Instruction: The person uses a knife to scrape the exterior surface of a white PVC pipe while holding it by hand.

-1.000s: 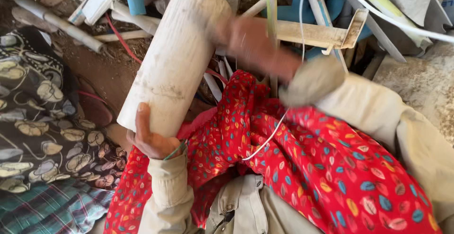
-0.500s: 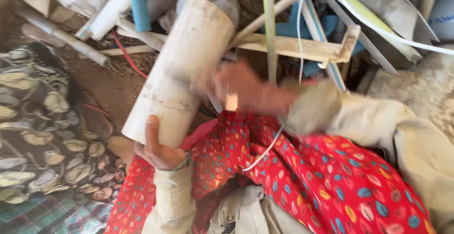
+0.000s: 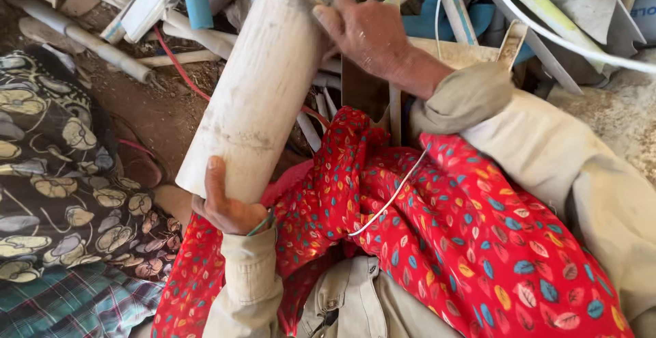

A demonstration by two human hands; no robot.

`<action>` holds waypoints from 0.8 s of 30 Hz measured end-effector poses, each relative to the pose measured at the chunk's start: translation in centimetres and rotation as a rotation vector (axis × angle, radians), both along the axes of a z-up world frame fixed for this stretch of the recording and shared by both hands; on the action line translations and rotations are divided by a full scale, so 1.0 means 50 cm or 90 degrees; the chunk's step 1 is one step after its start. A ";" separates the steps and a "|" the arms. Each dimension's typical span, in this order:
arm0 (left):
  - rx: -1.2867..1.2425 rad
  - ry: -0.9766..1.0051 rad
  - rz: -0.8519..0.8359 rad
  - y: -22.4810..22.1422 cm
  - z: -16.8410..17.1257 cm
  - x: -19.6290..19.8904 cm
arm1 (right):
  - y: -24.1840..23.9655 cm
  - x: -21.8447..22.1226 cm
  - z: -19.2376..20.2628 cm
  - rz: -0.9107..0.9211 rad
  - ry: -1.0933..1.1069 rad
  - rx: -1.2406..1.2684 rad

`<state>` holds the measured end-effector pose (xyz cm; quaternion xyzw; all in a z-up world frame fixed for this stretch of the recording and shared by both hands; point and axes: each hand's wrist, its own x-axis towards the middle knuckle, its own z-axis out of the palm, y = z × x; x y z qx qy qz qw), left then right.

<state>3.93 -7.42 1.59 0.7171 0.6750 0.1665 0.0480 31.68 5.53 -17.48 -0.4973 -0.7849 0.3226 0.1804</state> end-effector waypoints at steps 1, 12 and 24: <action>-0.011 -0.003 -0.012 0.004 -0.004 -0.006 | 0.001 0.004 0.005 -0.011 -0.007 -0.006; 0.018 -0.014 0.040 0.001 -0.032 -0.006 | -0.002 -0.014 0.075 -0.098 -0.010 -0.124; -0.030 0.051 -0.025 -0.002 -0.027 -0.035 | 0.013 -0.003 0.012 -0.017 -0.119 0.025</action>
